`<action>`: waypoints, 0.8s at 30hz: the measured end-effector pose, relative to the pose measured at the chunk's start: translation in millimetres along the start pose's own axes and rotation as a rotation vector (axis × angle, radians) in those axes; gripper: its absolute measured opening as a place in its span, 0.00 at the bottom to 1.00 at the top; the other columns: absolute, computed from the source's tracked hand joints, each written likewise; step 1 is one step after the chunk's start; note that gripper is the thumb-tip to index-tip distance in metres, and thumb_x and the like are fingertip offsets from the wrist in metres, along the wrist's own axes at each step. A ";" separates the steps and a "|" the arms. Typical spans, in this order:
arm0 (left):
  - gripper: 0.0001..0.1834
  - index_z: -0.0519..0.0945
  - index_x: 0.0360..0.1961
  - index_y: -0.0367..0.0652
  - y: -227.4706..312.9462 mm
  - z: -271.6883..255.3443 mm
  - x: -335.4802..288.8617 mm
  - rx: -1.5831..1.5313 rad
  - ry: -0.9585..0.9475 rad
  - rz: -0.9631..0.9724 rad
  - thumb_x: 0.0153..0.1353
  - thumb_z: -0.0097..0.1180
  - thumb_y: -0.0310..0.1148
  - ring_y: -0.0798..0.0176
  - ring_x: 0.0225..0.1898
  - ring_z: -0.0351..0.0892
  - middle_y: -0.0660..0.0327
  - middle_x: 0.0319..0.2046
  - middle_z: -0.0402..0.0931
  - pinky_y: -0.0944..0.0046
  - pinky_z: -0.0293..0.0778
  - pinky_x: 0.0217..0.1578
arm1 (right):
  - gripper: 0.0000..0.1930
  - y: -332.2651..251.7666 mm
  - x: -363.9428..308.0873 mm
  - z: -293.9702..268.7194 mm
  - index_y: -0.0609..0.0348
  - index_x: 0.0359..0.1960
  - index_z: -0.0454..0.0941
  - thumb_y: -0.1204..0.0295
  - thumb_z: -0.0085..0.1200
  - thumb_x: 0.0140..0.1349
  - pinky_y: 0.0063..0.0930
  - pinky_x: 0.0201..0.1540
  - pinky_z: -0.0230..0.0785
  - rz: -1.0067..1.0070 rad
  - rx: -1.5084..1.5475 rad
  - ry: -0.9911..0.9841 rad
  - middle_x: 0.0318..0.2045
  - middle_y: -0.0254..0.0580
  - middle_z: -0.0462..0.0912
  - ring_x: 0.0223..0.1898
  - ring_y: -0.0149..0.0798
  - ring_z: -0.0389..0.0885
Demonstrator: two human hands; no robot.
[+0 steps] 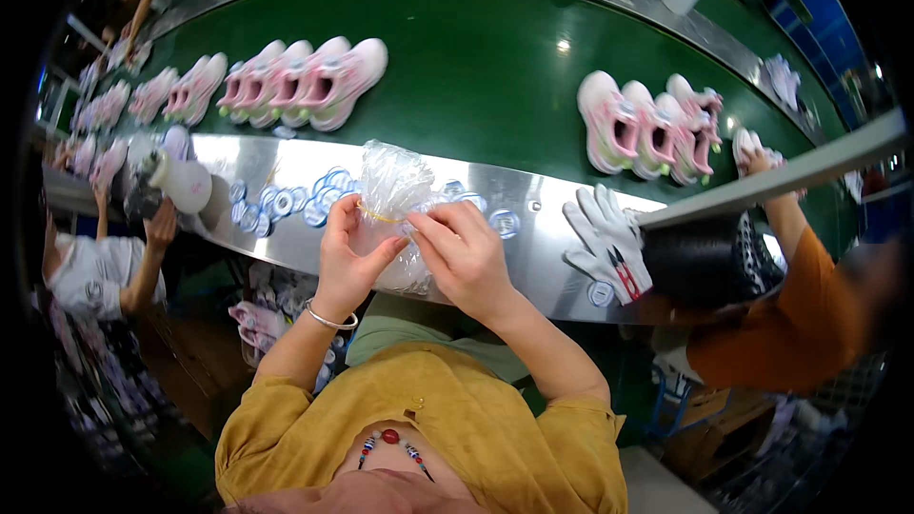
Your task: The person applies circular stickers to the tongue of pink and white sneakers moving along a conveyor belt. They peel stickers from a sheet, place them on each shoe, and occasionally retrieve more stickers from a plastic bag.
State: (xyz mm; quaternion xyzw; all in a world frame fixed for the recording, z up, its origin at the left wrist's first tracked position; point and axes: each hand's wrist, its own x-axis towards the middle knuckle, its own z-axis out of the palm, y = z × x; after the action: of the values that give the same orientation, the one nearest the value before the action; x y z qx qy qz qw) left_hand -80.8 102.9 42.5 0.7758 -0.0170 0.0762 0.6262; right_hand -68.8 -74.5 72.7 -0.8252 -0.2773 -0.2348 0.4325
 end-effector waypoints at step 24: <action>0.22 0.73 0.51 0.30 -10.4 22.6 17.9 -0.673 -0.821 -0.348 0.51 0.55 0.19 0.68 0.41 0.77 0.59 0.41 0.78 0.69 0.72 0.43 | 0.03 47.5 -36.8 -52.5 0.56 0.34 0.72 0.73 0.54 0.62 0.15 0.13 0.43 1.091 1.017 0.125 0.15 0.22 0.62 0.13 0.17 0.54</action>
State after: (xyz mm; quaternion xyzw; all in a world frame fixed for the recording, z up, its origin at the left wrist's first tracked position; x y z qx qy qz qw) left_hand -59.7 84.4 30.3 0.4904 -0.1547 -0.3462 0.7847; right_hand -72.2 -150.6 48.9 -0.5289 0.1222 0.1238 0.8307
